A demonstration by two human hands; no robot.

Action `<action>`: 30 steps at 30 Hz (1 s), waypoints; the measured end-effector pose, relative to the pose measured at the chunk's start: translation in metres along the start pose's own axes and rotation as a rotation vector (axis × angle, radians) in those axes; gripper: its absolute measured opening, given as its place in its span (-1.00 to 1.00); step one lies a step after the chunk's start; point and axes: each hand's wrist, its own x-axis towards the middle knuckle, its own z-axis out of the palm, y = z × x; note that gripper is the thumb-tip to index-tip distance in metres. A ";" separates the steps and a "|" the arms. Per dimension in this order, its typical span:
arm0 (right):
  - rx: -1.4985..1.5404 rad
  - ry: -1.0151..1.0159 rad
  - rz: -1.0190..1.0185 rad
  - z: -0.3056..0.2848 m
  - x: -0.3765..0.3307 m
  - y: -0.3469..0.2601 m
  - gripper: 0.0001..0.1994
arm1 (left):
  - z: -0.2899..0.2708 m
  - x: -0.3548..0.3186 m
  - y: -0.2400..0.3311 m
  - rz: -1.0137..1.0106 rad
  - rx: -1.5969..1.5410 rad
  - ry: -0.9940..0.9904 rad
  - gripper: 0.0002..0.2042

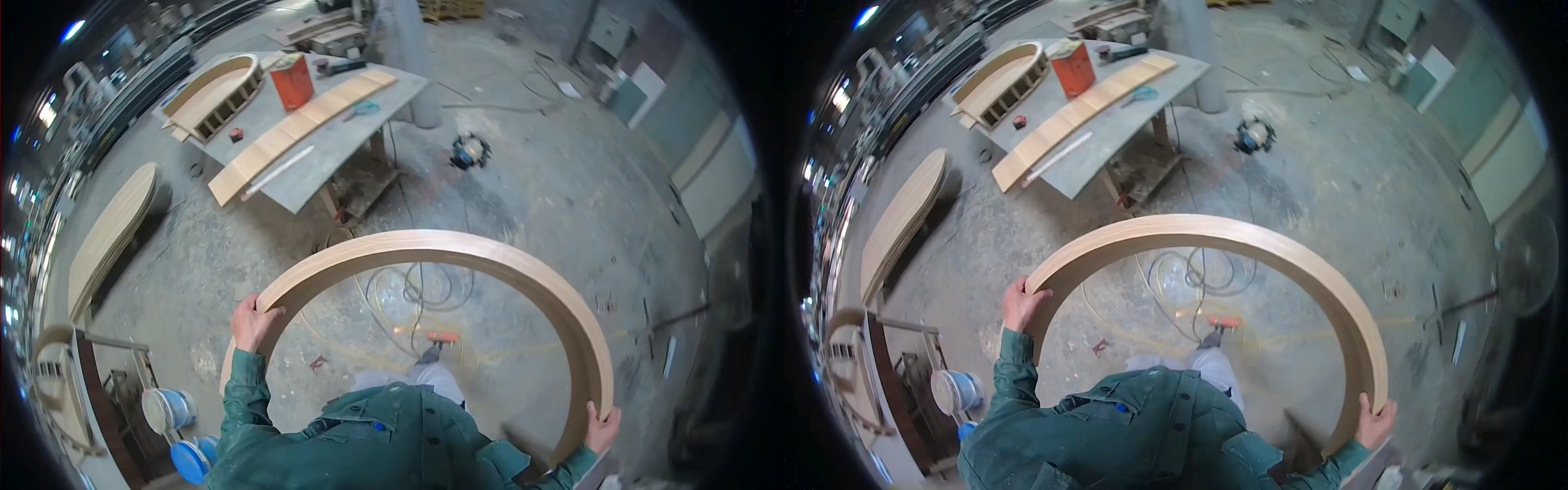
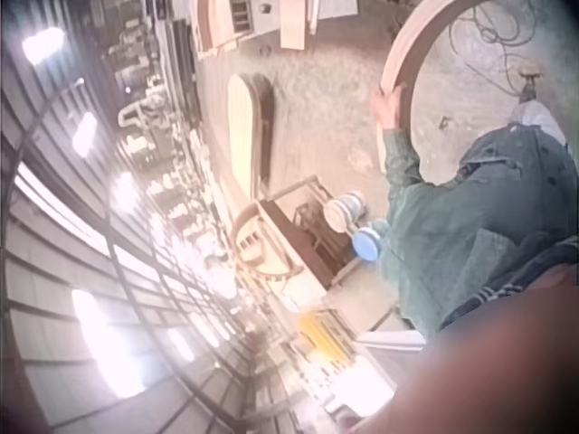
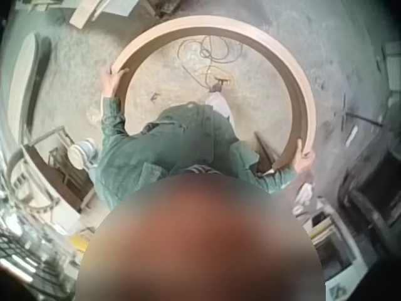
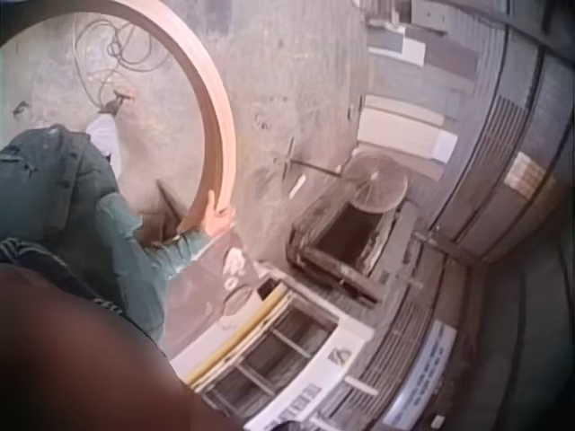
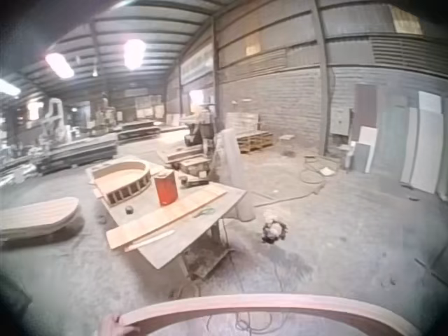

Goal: Sanding the edges of a curved wooden frame component using an angle grinder and checking the fit.

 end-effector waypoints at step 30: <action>0.165 -0.308 -1.012 0.358 0.631 -0.938 -0.37 | 0.069 0.397 0.233 -0.854 -0.170 0.405 -0.56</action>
